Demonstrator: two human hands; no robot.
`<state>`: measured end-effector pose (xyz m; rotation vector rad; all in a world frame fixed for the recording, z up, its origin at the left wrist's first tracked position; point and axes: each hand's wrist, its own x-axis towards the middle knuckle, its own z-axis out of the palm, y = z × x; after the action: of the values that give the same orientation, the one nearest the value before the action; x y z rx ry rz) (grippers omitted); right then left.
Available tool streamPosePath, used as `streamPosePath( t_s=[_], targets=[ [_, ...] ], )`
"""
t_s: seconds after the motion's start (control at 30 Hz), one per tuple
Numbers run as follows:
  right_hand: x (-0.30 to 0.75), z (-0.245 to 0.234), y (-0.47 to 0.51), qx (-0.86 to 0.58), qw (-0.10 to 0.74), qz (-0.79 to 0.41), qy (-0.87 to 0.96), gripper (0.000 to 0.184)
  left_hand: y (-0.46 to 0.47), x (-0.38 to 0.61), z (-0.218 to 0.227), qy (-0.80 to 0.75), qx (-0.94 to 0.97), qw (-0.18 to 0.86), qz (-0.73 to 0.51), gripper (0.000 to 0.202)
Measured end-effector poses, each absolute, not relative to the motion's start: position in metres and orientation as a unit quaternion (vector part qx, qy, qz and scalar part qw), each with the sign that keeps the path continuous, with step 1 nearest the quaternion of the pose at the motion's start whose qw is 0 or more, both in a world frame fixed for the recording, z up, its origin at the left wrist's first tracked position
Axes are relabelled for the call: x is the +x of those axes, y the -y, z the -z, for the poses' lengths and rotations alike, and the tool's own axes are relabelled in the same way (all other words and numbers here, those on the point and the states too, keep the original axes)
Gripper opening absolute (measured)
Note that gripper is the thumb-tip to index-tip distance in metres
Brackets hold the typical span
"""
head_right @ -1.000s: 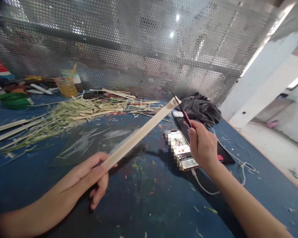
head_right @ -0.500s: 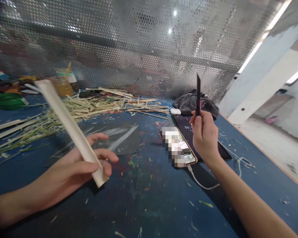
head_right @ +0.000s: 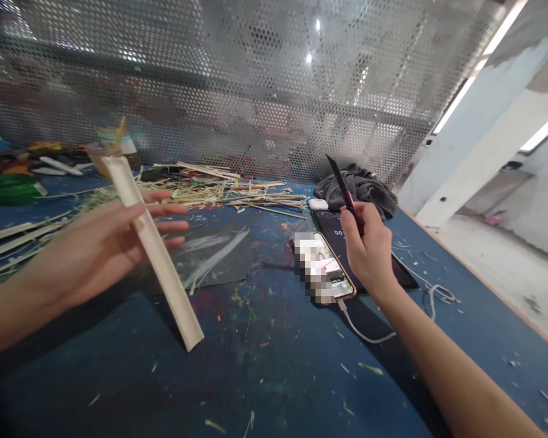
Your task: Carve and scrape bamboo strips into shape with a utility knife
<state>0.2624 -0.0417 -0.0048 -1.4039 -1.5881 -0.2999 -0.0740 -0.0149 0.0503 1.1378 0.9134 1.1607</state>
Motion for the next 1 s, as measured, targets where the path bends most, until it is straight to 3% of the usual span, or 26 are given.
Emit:
streamPosePath(
  t_s=[0.27,0.37,0.5,0.63,0.73,0.83,1.0],
  targets=[
    [0.247,-0.005,0.049,-0.571,0.494,0.091,0.649,0.016,0.004,-0.049,-0.085,-0.29,0.503,0.625,-0.522,0.022],
    [0.244,-0.006,0.053,-0.573,0.496,0.098,0.645,0.019,-0.005,-0.037,-0.104,-0.246,0.531,0.602,-0.543,0.028],
    [0.243,-0.006,0.062,-0.569,0.495,0.122,0.645,0.023,-0.019,-0.025,-0.127,-0.21,0.532,0.628,-0.527,0.019],
    [0.232,-0.011,0.074,-0.52,0.408,0.19,0.726,0.026,-0.019,-0.01,-0.135,-0.192,0.53,0.668,-0.486,0.04],
    [0.21,-0.013,0.082,-0.411,0.311,0.184,0.837,0.037,-0.011,0.002,-0.134,-0.164,0.526,0.697,-0.458,0.044],
    [0.183,-0.01,0.087,-0.39,0.216,0.178,0.877,0.044,-0.004,0.01,-0.133,-0.172,0.526,0.691,-0.465,0.046],
    [0.162,-0.003,0.087,-0.449,0.183,0.201,0.851,0.045,-0.001,0.012,-0.132,-0.184,0.545,0.659,-0.485,0.048]
  ],
)
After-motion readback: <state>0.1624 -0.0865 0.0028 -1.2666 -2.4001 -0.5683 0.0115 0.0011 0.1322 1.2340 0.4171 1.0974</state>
